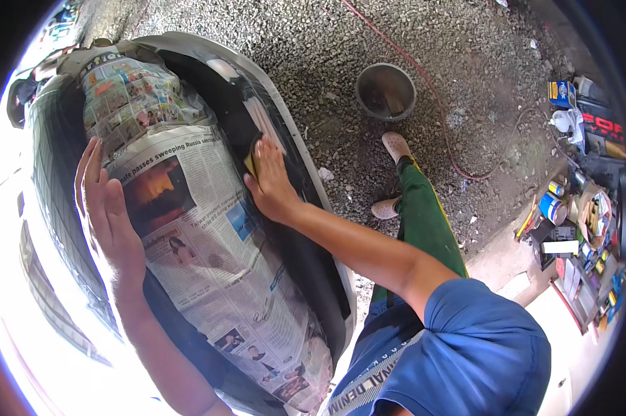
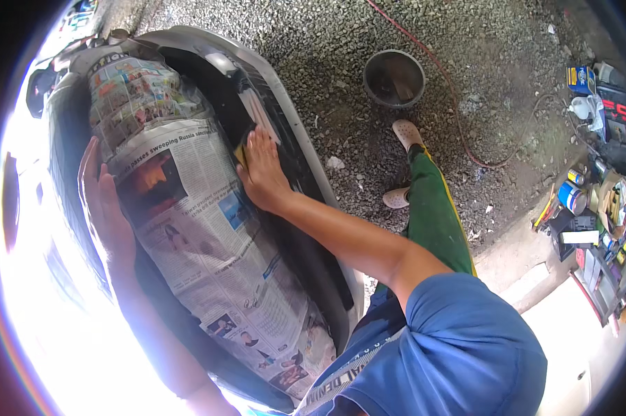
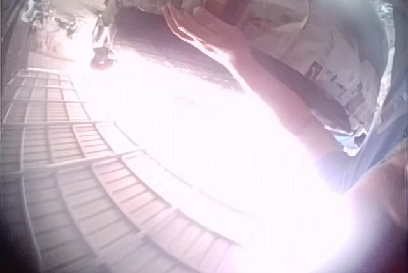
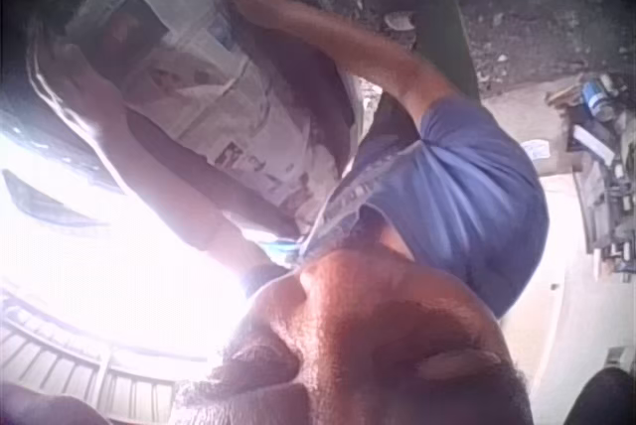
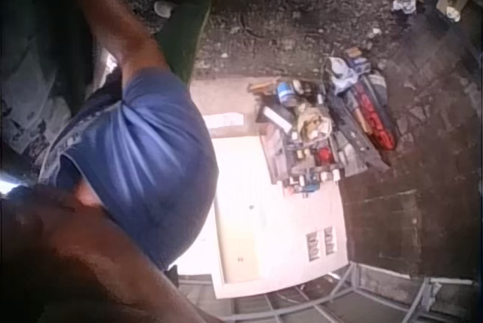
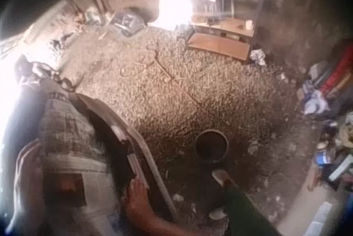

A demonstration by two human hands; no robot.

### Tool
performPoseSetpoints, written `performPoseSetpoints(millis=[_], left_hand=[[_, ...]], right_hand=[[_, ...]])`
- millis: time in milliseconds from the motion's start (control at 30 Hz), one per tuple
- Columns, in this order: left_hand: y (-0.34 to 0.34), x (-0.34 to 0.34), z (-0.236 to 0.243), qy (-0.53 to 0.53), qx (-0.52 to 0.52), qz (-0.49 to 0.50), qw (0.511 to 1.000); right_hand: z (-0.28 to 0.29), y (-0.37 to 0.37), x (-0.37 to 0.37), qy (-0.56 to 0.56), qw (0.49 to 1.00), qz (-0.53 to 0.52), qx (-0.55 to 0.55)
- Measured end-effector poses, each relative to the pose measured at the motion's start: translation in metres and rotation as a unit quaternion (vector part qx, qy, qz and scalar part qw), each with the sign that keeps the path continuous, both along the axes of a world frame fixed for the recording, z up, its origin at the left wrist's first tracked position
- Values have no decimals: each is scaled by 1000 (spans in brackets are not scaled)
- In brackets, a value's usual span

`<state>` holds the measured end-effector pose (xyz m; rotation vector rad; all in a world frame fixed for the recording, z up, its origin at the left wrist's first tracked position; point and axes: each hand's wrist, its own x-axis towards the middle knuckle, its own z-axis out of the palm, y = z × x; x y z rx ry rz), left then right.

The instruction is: The person selects sheets of sandpaper from a bin, dips the paper into a bucket of water, and sands the masked surface of a car bumper.

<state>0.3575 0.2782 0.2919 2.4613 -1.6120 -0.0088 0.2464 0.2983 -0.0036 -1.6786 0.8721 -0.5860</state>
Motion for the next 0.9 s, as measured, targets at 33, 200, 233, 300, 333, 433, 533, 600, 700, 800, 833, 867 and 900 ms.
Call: performPoseSetpoints(millis=[33,200,233,300,333,433,533,600,700,800,833,867,900], left_hand=[[-2,-1,1,6,-3,-9,1000],[-19,-7,-2,15,-4,-24,1000],[-19,-7,-2,14,-4,-20,1000],[-8,-5,2,12,1,-4,1000],[-3,-4,3,12,0,-3,1000],[-2,-2,3,6,-6,-14,1000],[-11,-5,1,7,-6,-20,1000],[-19,-7,0,22,-13,-17,1000],[-17,-8,1,18,-18,-15,1000],[-6,-7,3,0,-17,-4,1000],[-6,-6,3,-2,-17,-12,1000],[-4,-3,3,-4,-17,-18,1000],[0,-1,4,-8,-17,-22,1000]], right_hand=[[-1,-15,10,-15,1000,-17,2],[-13,-95,49,-47,997,-51,20],[-14,-84,39,-53,998,-33,-13],[-15,-23,-6,-67,995,10,-73],[-9,6,-33,-46,996,36,-60],[-7,13,-47,-19,996,55,-66],[-14,-39,-7,-30,995,14,-89],[-20,-64,4,-30,994,-2,-104],[-21,-56,-9,-18,992,36,-122],[-19,11,-68,0,990,86,-115],[-16,21,-80,8,989,93,-114],[-16,27,-84,16,988,101,-112],[-22,24,-72,12,988,85,-125]])
